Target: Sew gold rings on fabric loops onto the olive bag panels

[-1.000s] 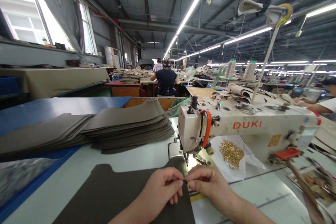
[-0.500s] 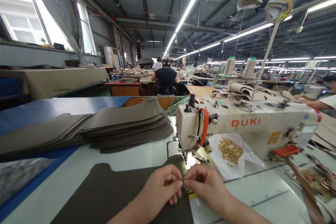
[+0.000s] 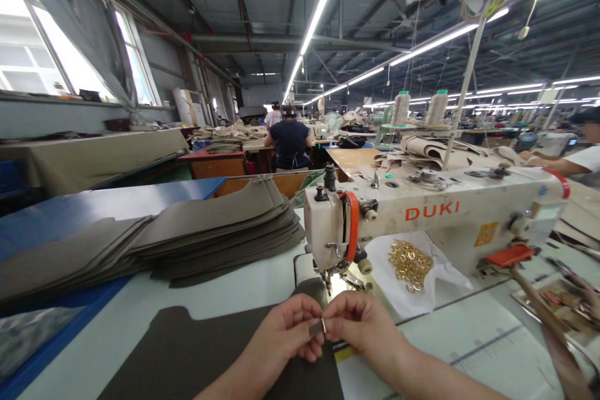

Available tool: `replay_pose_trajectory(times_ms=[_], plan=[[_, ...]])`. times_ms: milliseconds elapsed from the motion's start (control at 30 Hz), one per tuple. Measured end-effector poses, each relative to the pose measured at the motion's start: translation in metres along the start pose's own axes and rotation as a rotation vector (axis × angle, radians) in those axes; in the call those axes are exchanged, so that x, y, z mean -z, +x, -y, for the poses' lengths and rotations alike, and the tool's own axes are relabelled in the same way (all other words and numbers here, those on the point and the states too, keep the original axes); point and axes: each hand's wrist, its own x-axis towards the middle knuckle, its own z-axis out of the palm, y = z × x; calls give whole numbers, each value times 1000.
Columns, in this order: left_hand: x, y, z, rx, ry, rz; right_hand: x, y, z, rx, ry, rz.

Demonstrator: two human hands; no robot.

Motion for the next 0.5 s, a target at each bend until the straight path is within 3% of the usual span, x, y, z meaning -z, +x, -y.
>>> replay_pose_trajectory(times_ms=[200, 500], plan=[[3, 1, 0, 10, 80, -3, 0, -2, -4, -26, 3, 16], [-6, -12, -14, 32, -49, 21, -4, -4, 0, 35, 14, 50]])
